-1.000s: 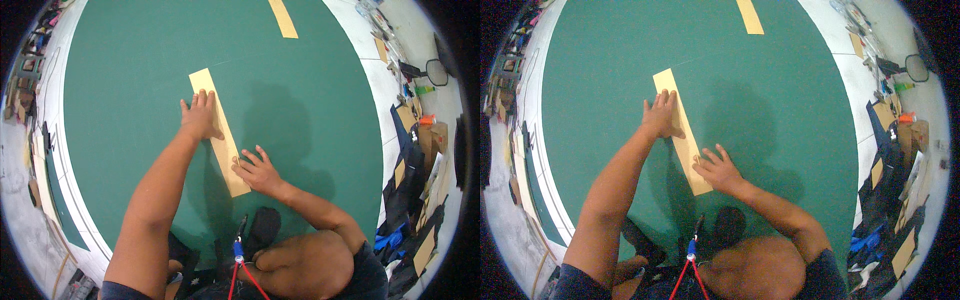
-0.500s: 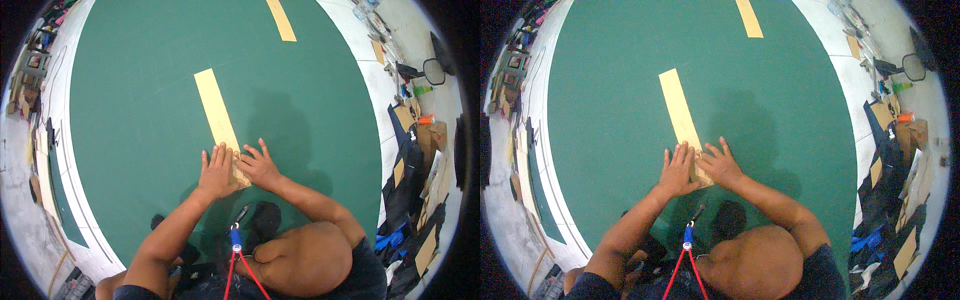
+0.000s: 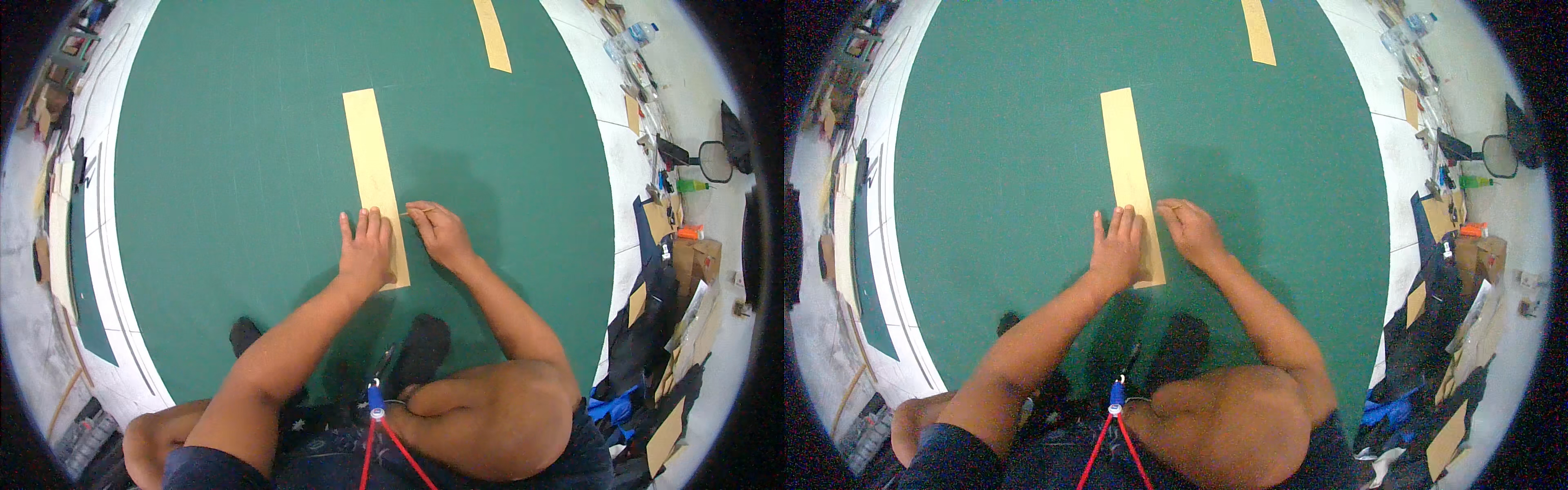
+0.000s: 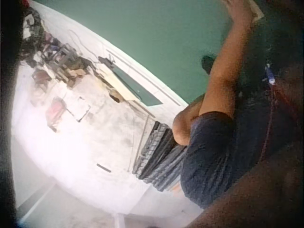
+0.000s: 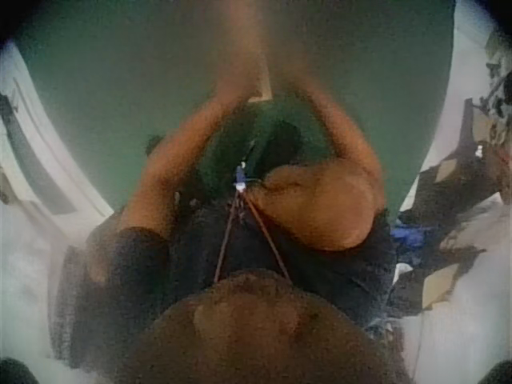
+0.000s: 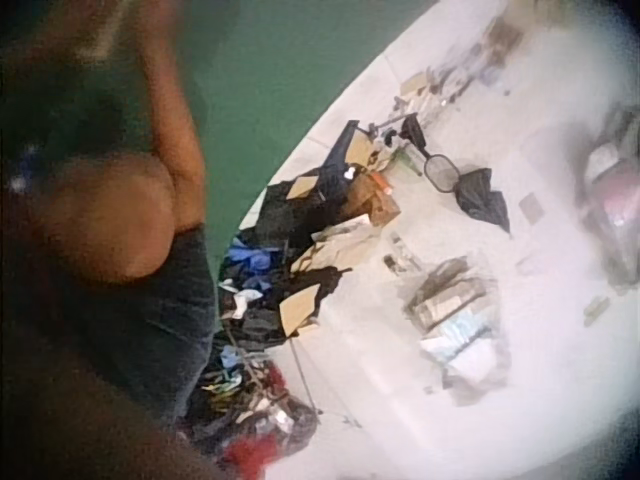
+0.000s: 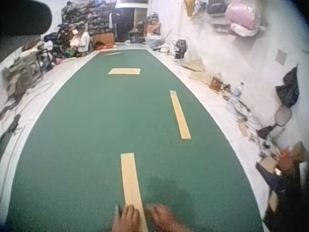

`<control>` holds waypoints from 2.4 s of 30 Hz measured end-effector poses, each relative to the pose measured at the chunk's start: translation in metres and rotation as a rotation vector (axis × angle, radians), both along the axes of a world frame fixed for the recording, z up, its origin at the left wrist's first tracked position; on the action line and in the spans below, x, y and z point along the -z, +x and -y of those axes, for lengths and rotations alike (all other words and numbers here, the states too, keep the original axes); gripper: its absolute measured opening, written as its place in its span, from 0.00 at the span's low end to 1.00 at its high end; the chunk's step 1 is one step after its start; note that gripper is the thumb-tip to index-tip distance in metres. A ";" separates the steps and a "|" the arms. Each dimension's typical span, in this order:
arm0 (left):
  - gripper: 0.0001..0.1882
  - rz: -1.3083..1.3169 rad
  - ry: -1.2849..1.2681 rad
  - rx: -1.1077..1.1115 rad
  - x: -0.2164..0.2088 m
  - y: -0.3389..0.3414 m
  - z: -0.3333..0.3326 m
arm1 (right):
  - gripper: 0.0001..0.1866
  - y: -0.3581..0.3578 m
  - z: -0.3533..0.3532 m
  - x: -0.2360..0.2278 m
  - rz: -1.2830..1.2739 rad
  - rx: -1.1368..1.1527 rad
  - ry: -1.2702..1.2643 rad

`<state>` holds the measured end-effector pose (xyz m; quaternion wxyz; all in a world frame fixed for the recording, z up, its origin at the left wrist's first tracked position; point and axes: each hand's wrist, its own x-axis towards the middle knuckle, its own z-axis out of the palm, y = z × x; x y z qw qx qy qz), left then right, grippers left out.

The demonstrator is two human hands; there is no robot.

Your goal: The person sits on a green floor and uses a pencil and a rectangular wooden strip to mark lines on the surface. They repeatedly position the strip, draw along its edge, and reposition it to create multiple parallel lines.

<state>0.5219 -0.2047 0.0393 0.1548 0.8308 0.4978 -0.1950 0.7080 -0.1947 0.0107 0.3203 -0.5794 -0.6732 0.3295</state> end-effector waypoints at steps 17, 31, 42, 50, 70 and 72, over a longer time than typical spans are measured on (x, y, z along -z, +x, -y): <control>0.71 0.017 0.049 -0.015 0.013 0.002 0.003 | 0.09 0.001 0.028 0.000 0.325 -0.379 0.078; 0.71 -0.016 -0.028 -0.001 0.002 0.003 -0.004 | 0.11 0.013 0.068 -0.005 0.291 -0.505 -0.104; 0.71 0.023 -0.031 -0.004 0.000 -0.002 -0.003 | 0.12 0.002 0.006 0.009 0.253 -0.293 -0.008; 0.66 0.002 -0.073 -0.004 -0.004 0.003 -0.006 | 0.15 -0.016 -0.126 0.011 0.179 -0.165 0.122; 0.20 0.235 0.203 0.299 0.023 -0.067 -0.044 | 0.19 0.072 0.025 0.017 0.365 -0.277 0.235; 0.25 0.197 0.280 0.158 0.018 -0.055 -0.057 | 0.19 0.072 0.040 0.020 0.389 -0.210 0.096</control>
